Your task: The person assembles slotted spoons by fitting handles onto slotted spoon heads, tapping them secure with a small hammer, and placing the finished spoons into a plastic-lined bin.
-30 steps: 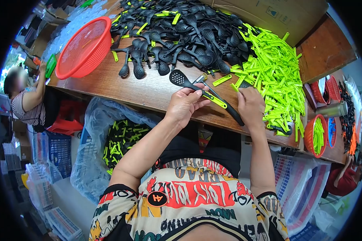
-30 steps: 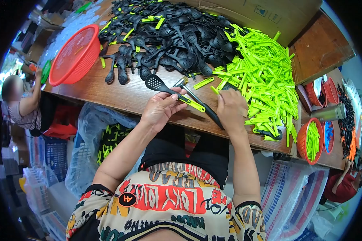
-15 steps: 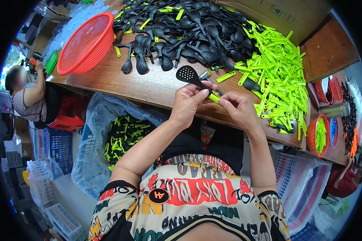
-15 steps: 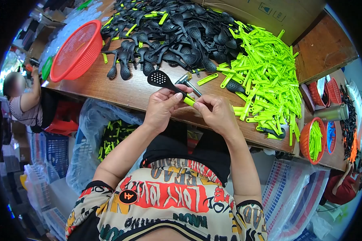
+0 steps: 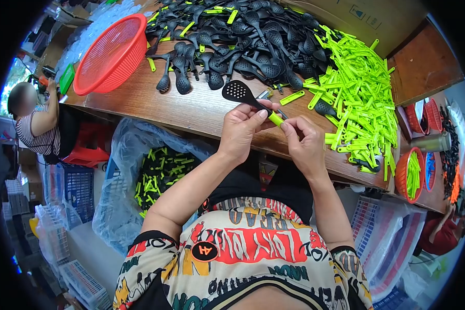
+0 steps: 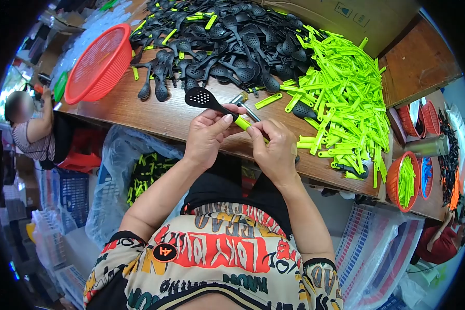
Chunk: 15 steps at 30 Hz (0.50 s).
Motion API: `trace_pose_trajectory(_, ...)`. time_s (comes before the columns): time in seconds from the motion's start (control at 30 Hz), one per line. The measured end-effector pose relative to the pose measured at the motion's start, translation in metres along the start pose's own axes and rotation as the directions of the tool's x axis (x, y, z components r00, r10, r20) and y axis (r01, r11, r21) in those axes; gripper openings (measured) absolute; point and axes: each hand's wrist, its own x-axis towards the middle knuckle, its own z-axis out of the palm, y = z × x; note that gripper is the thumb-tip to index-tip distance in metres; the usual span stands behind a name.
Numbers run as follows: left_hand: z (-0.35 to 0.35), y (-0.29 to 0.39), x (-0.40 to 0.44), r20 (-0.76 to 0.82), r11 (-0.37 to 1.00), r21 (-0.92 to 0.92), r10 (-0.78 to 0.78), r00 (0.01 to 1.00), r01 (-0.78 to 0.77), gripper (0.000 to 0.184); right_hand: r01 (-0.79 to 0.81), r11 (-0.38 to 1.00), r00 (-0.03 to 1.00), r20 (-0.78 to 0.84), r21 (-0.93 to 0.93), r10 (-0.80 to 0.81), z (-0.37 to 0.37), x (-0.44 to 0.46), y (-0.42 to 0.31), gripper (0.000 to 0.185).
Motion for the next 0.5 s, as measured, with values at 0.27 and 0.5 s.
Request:
trace_pose_trajectory(0.27,-0.006,-0.004,-0.002,0.013,0.988,0.132,0.08,0.997,-0.081,0.023,-0.299,0.953,0.952,0.053,-0.056,0.302,-0.004,0.001,-0.014,0.017)
trace_pose_trajectory(0.5,0.001,0.004,-0.007,0.096,0.974,0.121,0.182,0.979,-0.193,0.033,0.235,0.954,0.971,-0.001,-0.184,-0.239,0.001,0.003,-0.015,0.017)
